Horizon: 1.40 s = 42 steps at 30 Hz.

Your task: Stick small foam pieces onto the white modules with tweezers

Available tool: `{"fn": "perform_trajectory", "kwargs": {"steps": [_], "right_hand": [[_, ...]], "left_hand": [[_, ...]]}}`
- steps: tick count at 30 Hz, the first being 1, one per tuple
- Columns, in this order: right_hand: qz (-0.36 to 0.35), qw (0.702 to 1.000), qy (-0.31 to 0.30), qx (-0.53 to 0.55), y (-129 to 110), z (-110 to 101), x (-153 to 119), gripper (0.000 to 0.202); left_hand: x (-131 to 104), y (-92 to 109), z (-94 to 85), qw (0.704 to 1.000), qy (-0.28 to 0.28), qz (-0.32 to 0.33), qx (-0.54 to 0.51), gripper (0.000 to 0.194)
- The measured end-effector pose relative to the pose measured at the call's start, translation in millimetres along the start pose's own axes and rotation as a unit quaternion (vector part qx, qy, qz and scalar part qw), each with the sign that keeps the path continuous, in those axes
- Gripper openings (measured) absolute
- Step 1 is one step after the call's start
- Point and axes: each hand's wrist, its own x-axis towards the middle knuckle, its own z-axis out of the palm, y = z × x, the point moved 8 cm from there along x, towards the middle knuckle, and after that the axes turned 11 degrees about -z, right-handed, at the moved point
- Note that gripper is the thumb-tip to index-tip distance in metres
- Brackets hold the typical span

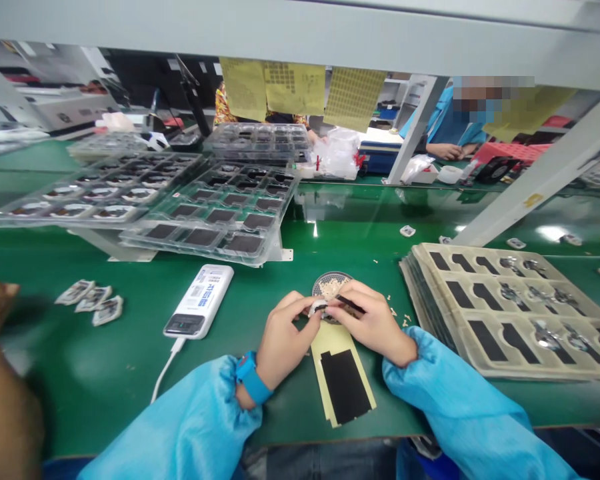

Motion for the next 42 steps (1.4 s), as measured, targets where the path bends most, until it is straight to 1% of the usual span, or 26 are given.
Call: {"fn": "perform_trajectory", "kwargs": {"steps": [6,9,11,14,17,19,21,23,25,27,30,32,34,35,36,37,39,40,42], "right_hand": [[-0.034,0.999,-0.010,-0.018,2.7,6.0,-5.8,0.011],[-0.064,0.997,-0.032,-0.037,-1.3,8.8,-6.9,0.014],[-0.066,0.995,-0.050,-0.051,-1.7,11.5,-6.9,0.014],[-0.037,0.996,-0.070,-0.051,2.9,15.0,-6.4,0.010],[-0.006,0.998,-0.043,-0.051,8.7,7.6,-5.8,0.009],[0.038,0.994,-0.024,-0.101,17.2,-3.2,-7.8,0.012],[0.092,0.981,-0.022,-0.172,27.3,-15.0,-11.6,0.017],[0.125,0.970,-0.019,-0.210,33.2,-25.1,-14.6,0.019],[0.132,0.970,-0.002,-0.205,33.7,-31.6,-15.1,0.017],[0.126,0.975,0.017,-0.182,31.0,-33.1,-14.0,0.014],[0.102,0.986,0.044,-0.124,23.1,-29.8,-10.8,0.014],[0.079,0.991,0.064,-0.086,15.7,-28.9,-8.3,0.016],[0.062,0.993,0.082,-0.064,8.1,-31.6,-6.3,0.017],[0.056,0.993,0.090,-0.057,4.5,-34.1,-5.7,0.017],[0.053,0.993,0.098,-0.051,1.3,-37.0,-5.3,0.018],[0.050,0.992,0.104,-0.045,-1.6,-40.0,-5.2,0.021],[0.047,0.992,0.112,-0.040,-6.5,-45.4,-5.8,0.028],[0.046,0.992,0.115,-0.037,-8.3,-47.2,-6.5,0.031],[0.056,0.991,0.118,-0.006,-8.2,-47.2,-8.5,0.037]], "left_hand": [[1.6,-1.5,0.2,1.000,-0.001,0.002,0.014,0.028],[2.2,-2.1,0.7,1.000,0.001,0.010,0.024,0.028],[2.9,-2.6,0.7,1.000,0.001,0.016,0.027,0.027],[5.6,-3.8,0.3,0.999,-0.001,0.019,0.035,0.021],[9.0,-6.3,-0.9,0.999,0.000,0.013,0.037,0.020],[10.5,-9.4,-2.8,0.999,0.007,0.005,0.036,0.022],[11.6,-13.6,-6.2,0.999,0.022,-0.006,0.036,0.023],[15.3,-18.9,-10.6,0.998,0.041,-0.017,0.032,0.026],[26.3,-25.4,-13.8,0.998,0.052,-0.030,0.033,0.029],[48.8,-31.5,-13.0,0.997,0.043,-0.042,0.049,0.032],[100.2,-35.3,-6.5,0.995,0.020,-0.055,0.084,0.035],[135.5,-31.5,-0.4,0.991,0.028,-0.068,0.109,0.043],[162.3,-18.7,9.9,0.985,0.053,-0.070,0.147,0.055],[171.7,-8.4,19.1,0.982,0.060,-0.060,0.166,0.058],[178.9,3.6,32.2,0.981,0.058,-0.042,0.183,0.058],[184.7,16.3,49.1,0.979,0.044,-0.020,0.198,0.055],[195.3,39.5,91.9,0.975,-0.006,0.023,0.223,0.046],[201.7,48.1,115.2,0.971,-0.034,0.037,0.234,0.044],[218.5,58.7,160.8,0.963,-0.079,0.042,0.255,0.047]]}}
